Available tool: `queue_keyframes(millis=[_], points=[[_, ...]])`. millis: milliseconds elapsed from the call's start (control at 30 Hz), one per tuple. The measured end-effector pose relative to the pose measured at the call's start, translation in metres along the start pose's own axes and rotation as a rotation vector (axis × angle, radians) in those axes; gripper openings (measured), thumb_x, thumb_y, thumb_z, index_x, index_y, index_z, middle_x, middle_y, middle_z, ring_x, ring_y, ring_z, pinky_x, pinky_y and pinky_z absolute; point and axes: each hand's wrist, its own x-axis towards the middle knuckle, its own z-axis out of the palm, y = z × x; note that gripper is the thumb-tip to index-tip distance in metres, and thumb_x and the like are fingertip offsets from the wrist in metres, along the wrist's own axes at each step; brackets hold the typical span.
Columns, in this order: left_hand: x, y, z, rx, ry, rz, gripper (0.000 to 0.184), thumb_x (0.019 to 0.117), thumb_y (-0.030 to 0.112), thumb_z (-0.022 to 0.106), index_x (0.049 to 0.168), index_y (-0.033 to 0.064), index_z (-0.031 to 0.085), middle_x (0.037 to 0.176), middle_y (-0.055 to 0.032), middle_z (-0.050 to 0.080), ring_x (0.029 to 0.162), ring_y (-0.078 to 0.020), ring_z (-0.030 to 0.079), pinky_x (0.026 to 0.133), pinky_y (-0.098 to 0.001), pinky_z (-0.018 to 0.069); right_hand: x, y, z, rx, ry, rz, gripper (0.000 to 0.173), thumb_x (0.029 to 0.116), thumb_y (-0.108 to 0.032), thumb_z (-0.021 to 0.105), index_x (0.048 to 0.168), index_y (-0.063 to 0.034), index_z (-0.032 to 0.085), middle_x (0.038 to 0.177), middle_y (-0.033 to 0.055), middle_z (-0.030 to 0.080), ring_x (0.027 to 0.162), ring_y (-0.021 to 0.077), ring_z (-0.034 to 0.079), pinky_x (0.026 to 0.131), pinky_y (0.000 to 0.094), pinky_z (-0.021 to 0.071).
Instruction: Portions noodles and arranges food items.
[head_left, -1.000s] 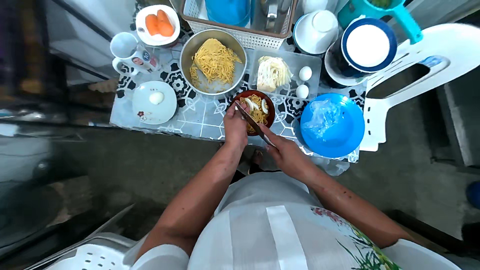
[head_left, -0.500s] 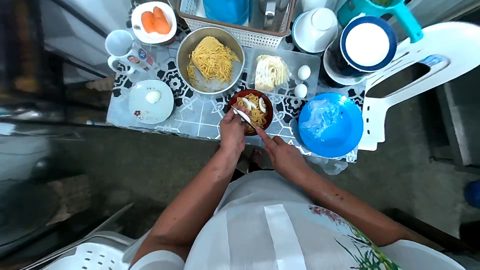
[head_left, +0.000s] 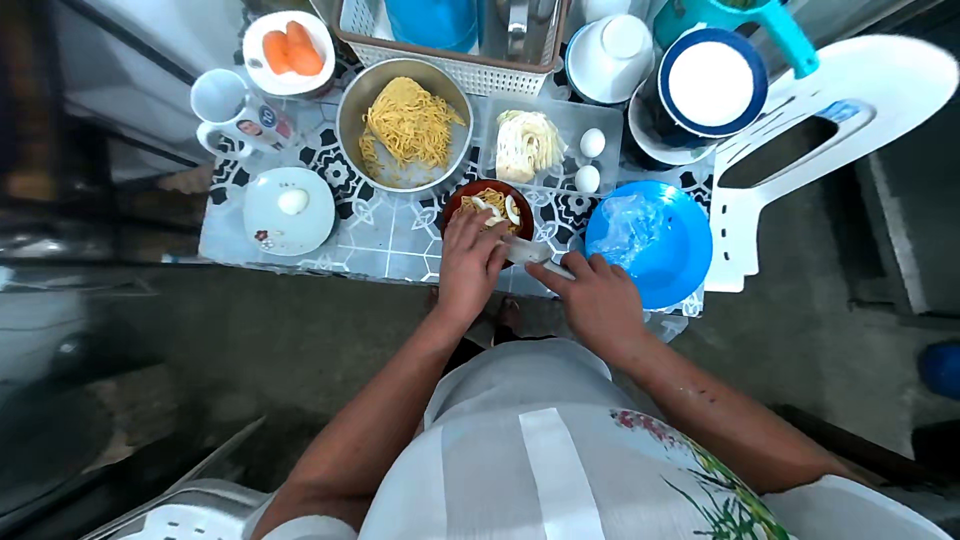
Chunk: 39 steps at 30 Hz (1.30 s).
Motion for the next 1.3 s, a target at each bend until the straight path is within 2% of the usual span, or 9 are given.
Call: queue_keyframes(millis=[133, 233, 367, 533, 667, 800, 933, 1167, 1300], points=[[0.005, -0.016, 0.013, 0.062, 0.083, 0.104, 0.020, 0.1013, 0.020, 0.063, 0.108, 0.0080, 0.077, 0.113, -0.0127, 0.072, 0.119, -0.0357, 0.062, 0.105, -0.0535, 0.0473, -0.009, 0.006, -0.002, 0.003, 0.052, -0.007, 0.059, 0.0922, 0.001, 0.064, 0.139, -0.0361, 0.065, 0.113, 0.0196, 0.067, 0.096, 0.0424, 0.065, 0.067, 0.0513, 0.0512], [0.007, -0.018, 0.011, 0.159, 0.079, 0.047, 0.019, 0.1013, 0.019, 0.062, 0.107, 0.0077, 0.077, 0.111, -0.0146, 0.072, 0.116, -0.0392, 0.062, 0.100, -0.0577, 0.0464, -0.022, 0.020, -0.008, 0.021, 0.040, 0.039, 0.056, 0.0946, -0.002, 0.062, 0.138, -0.0381, 0.065, 0.115, 0.0165, 0.069, 0.097, 0.0404, 0.066, 0.068, 0.0510, 0.0520], [0.005, -0.021, 0.004, 0.203, 0.087, 0.052, 0.019, 0.1022, 0.016, 0.061, 0.111, 0.0086, 0.077, 0.108, -0.0119, 0.075, 0.119, -0.0374, 0.062, 0.107, -0.0624, 0.0363, -0.047, 0.064, -0.026, 0.211, 0.125, 0.144, 0.048, 0.0959, -0.007, 0.064, 0.135, -0.0352, 0.068, 0.111, 0.0140, 0.070, 0.091, 0.0387, 0.069, 0.066, 0.0577, 0.0552], [-0.007, -0.030, -0.007, 0.180, 0.072, 0.008, 0.028, 0.1044, 0.023, 0.057, 0.123, 0.0091, 0.073, 0.146, -0.0154, 0.058, 0.147, -0.0422, 0.038, 0.119, -0.0701, 0.0177, -0.080, 0.127, -0.031, 0.333, 0.219, 0.374, 0.050, 0.0957, -0.005, 0.060, 0.140, -0.0282, 0.065, 0.119, 0.0172, 0.067, 0.094, 0.0390, 0.068, 0.071, 0.0630, 0.0535], [-0.030, -0.047, -0.012, 0.103, 0.087, -0.107, 0.040, 0.1024, 0.027, 0.057, 0.138, 0.0085, 0.063, 0.159, -0.0212, 0.041, 0.151, -0.0457, 0.027, 0.120, -0.0686, 0.0180, -0.072, 0.155, 0.006, 0.434, 0.230, 0.511, 0.053, 0.0954, -0.002, 0.061, 0.147, -0.0153, 0.056, 0.124, 0.0263, 0.062, 0.103, 0.0441, 0.065, 0.084, 0.0629, 0.0529], [-0.048, -0.050, -0.019, -0.077, 0.121, -0.235, 0.049, 0.1009, 0.025, 0.062, 0.143, 0.0013, 0.056, 0.158, -0.0264, 0.038, 0.147, -0.0398, 0.038, 0.117, -0.0541, 0.0371, -0.046, 0.157, 0.045, 0.481, 0.278, 0.575, 0.053, 0.0963, -0.003, 0.062, 0.148, -0.0032, 0.050, 0.131, 0.0350, 0.055, 0.112, 0.0497, 0.061, 0.093, 0.0612, 0.0514], [-0.054, -0.051, -0.036, -0.136, 0.142, -0.393, 0.049, 0.1014, 0.019, 0.062, 0.146, 0.0004, 0.051, 0.157, -0.0251, 0.038, 0.143, -0.0332, 0.044, 0.109, -0.0483, 0.0464, -0.024, 0.155, 0.065, 0.411, 0.272, 0.505, 0.051, 0.0966, -0.007, 0.065, 0.146, -0.0008, 0.052, 0.131, 0.0347, 0.058, 0.120, 0.0526, 0.058, 0.101, 0.0634, 0.0475], [-0.067, -0.087, -0.075, -0.146, 0.287, -0.588, 0.044, 0.1041, 0.018, 0.058, 0.144, 0.0012, 0.052, 0.155, -0.0218, 0.043, 0.140, -0.0331, 0.047, 0.109, -0.0506, 0.0444, -0.014, 0.153, 0.038, 0.328, 0.271, 0.397, 0.044, 0.0997, -0.022, 0.064, 0.138, -0.0003, 0.061, 0.136, 0.0375, 0.054, 0.127, 0.0592, 0.050, 0.101, 0.0739, 0.0400], [-0.063, -0.124, -0.104, -0.112, 0.383, -0.613, 0.040, 0.1023, 0.012, 0.057, 0.139, -0.0027, 0.056, 0.148, -0.0261, 0.049, 0.134, -0.0370, 0.052, 0.106, -0.0500, 0.0463, -0.008, 0.131, 0.005, 0.292, 0.346, 0.371, 0.043, 0.1003, -0.021, 0.062, 0.135, 0.0039, 0.061, 0.138, 0.0376, 0.053, 0.131, 0.0571, 0.049, 0.108, 0.0691, 0.0376]])
